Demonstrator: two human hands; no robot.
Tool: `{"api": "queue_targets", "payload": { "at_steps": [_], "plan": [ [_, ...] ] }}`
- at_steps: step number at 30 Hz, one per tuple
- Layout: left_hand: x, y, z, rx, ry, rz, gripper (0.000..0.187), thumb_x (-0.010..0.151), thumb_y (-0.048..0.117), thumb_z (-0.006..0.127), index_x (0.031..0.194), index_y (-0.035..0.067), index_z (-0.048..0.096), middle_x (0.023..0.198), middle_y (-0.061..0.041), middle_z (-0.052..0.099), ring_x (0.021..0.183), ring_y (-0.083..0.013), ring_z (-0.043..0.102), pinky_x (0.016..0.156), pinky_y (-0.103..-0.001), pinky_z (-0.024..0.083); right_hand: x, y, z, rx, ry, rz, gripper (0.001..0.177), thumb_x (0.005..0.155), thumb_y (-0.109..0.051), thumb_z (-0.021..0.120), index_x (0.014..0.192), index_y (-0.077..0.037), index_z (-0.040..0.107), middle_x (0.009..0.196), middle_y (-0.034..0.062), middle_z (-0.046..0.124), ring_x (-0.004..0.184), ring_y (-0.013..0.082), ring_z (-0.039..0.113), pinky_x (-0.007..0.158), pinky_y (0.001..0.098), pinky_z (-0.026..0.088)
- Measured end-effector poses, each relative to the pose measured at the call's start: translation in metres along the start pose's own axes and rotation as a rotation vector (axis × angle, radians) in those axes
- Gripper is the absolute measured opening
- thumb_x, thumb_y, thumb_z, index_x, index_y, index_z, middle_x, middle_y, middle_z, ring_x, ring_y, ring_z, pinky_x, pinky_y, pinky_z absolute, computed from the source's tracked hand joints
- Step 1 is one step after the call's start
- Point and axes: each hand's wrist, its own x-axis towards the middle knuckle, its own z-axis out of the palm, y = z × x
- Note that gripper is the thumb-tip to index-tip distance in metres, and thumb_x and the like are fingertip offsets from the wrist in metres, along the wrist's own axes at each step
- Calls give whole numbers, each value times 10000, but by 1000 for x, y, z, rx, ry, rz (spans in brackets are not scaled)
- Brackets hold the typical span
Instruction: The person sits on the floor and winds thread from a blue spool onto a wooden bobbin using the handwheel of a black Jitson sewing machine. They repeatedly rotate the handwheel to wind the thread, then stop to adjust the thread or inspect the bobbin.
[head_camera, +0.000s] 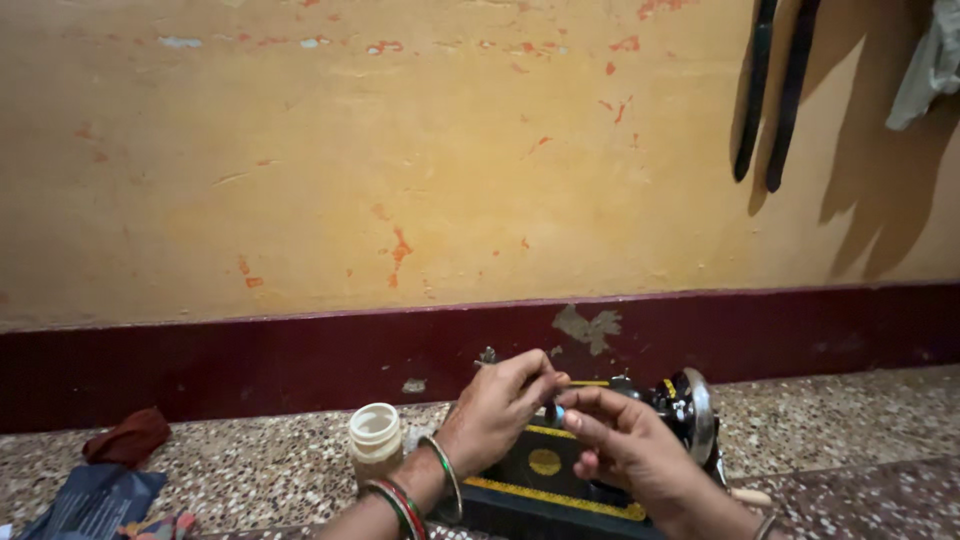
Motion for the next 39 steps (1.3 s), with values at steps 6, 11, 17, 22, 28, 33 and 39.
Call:
{"api": "queue_targets", "payload": {
  "at_steps": [6, 11, 17, 22, 28, 33, 39],
  "plan": [
    [-11, -49, 46, -278, 53, -67, 326, 1081, 275, 616, 921, -8, 632, 765, -48, 563, 724, -111, 494, 609, -341, 436, 16, 36, -30, -33, -60, -95, 370, 868, -169, 770, 1204, -26, 716, 751, 11, 670, 613, 98, 611, 575, 259, 553],
    [-30, -80, 105, -311, 268, -304, 313, 1064, 295, 530, 900, 40, 608, 744, -42, 568, 700, -112, 556, 620, -318, 457, 21, 49, -48, -160, 5, -191, 337, 835, -87, 784, 1153, -5, 705, 864, 56, 783, 715, 110, 688, 624, 253, 570],
    [-33, -99, 172, -65, 79, -208, 216, 1059, 274, 538, 988, 117, 668, 913, -41, 724, 892, -144, 762, 817, -339, 624, 38, 70, -92, -38, 176, -193, 313, 835, -55, 786, 1142, -20, 732, 877, 125, 781, 730, 170, 705, 631, 289, 580],
    [-34, -76, 140, -100, 19, -123, 195, 1066, 254, 553, 1000, 94, 643, 915, -63, 693, 888, -167, 741, 801, -353, 639, 44, 86, -123, -174, 115, -130, 323, 877, -6, 800, 1192, 24, 739, 984, 228, 825, 843, 275, 748, 719, 402, 618],
    [-38, -73, 108, -60, 155, -177, 220, 1003, 246, 622, 933, 50, 693, 845, -98, 696, 805, -186, 763, 731, -376, 597, 35, 93, -117, -101, -29, -145, 286, 777, 54, 796, 1061, 39, 762, 924, 218, 856, 902, 265, 819, 836, 402, 669],
    [-20, -109, 158, -108, 111, -238, 212, 1016, 247, 595, 943, 70, 688, 864, -80, 712, 832, -177, 761, 754, -353, 596, 42, 103, -116, -152, 147, -409, 282, 740, 102, 815, 1019, 66, 821, 920, 214, 823, 896, 313, 846, 838, 446, 695],
    [-24, -92, 164, -108, 37, -136, 207, 1012, 249, 600, 935, 72, 676, 851, -91, 704, 819, -204, 754, 735, -365, 581, 42, 95, -149, -291, 23, -307, 295, 736, 55, 828, 1023, 26, 764, 980, 207, 825, 963, 304, 858, 912, 457, 684]
  ]
}}
